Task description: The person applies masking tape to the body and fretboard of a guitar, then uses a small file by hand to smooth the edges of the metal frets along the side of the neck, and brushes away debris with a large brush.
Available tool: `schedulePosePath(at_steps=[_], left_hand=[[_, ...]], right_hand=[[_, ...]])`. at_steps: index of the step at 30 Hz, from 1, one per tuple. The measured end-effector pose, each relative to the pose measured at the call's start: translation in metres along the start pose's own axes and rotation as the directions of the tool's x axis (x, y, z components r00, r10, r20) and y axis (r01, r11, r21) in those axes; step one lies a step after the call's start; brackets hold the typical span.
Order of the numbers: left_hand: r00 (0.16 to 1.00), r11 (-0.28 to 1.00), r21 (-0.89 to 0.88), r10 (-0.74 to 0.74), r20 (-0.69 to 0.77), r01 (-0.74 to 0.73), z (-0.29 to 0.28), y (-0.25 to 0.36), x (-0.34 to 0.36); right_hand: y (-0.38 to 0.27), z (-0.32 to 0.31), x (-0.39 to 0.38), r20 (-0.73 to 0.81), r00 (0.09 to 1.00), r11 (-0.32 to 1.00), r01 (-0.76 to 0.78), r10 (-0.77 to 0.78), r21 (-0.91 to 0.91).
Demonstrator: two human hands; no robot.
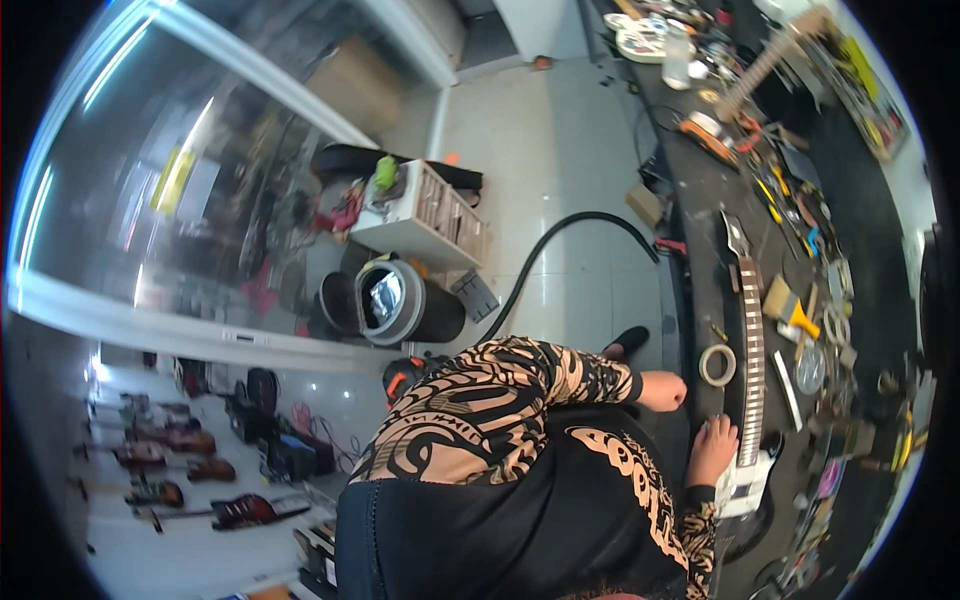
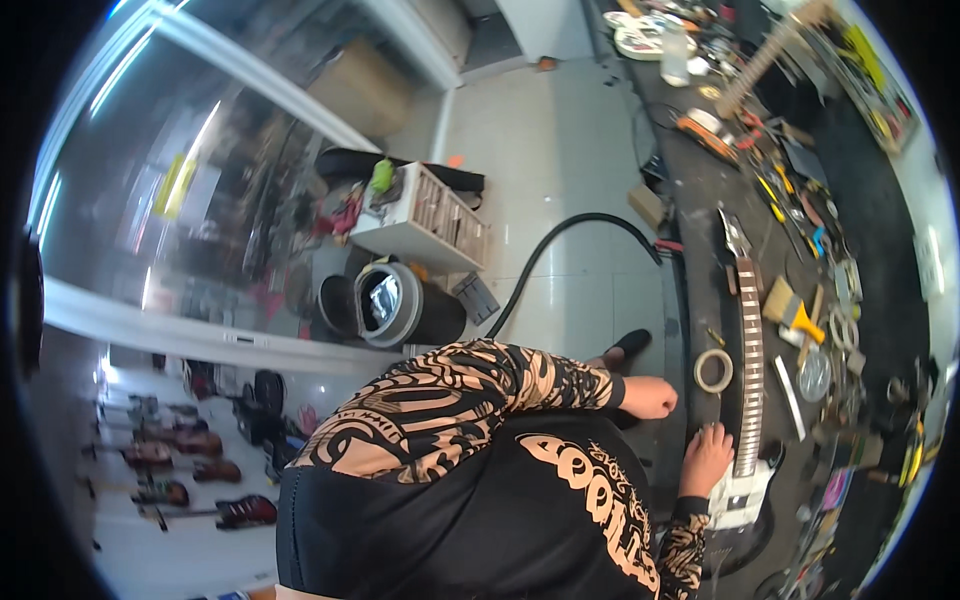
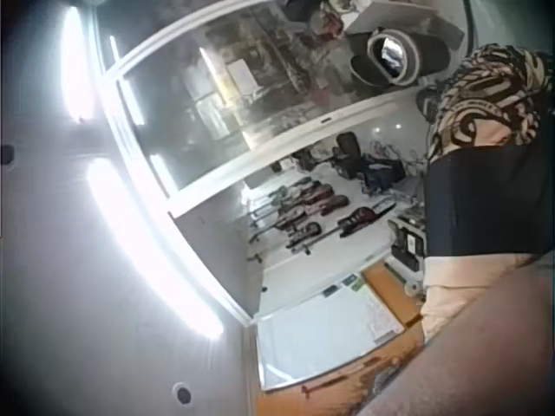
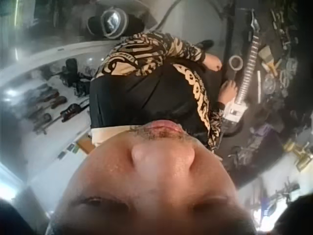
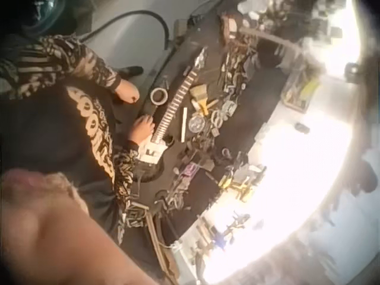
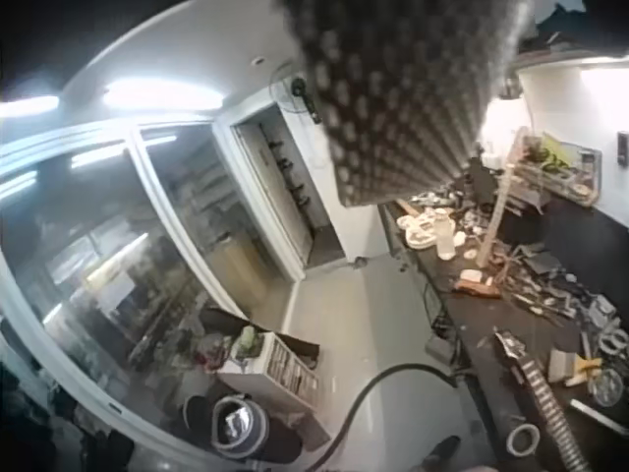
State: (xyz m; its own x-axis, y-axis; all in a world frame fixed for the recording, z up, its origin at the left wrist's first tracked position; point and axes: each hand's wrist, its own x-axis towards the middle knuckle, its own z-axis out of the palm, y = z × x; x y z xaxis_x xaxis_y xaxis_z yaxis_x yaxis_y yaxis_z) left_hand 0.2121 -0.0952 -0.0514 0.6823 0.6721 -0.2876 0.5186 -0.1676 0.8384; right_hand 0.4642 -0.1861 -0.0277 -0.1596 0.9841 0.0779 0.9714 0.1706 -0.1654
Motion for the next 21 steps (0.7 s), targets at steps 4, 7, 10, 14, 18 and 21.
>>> schedulePosePath(at_steps=[4, 7, 10, 14, 18, 21], left_hand=[[0.990, 0.989, -0.048, -0.140, -0.006, 0.140, -0.015, -0.020, -0.040], [0.978, 0.975, -0.117, -0.196, -0.066, 0.188, -0.025, -0.028, -0.058], [0.970, 0.969, -0.117, -0.227, -0.082, 0.217, -0.045, -0.017, -0.077], [0.966, 0.969, -0.092, -0.237, -0.105, 0.228, -0.051, -0.019, -0.083], [0.970, 0.971, -0.073, -0.234, -0.069, 0.229, -0.053, -0.005, -0.086], [0.975, 0.976, -0.065, -0.214, -0.059, 0.210, -0.059, 0.014, -0.089]], right_hand=[[0.007, -0.007, 0.010, 0.042, 0.987, 0.987, 0.155, -0.154, -0.033], [0.007, -0.008, 0.018, 0.076, 0.976, 0.976, 0.209, -0.205, -0.054], [0.003, -0.010, 0.018, 0.169, 0.971, 0.984, 0.176, -0.167, -0.039], [-0.003, -0.015, 0.009, 0.057, 0.983, 0.985, 0.170, -0.172, 0.038], [-0.002, 0.001, 0.002, 0.001, 0.991, 0.989, 0.136, -0.136, 0.054], [-0.008, 0.005, 0.003, 0.043, 0.997, 0.998, 0.058, -0.060, 0.038]])
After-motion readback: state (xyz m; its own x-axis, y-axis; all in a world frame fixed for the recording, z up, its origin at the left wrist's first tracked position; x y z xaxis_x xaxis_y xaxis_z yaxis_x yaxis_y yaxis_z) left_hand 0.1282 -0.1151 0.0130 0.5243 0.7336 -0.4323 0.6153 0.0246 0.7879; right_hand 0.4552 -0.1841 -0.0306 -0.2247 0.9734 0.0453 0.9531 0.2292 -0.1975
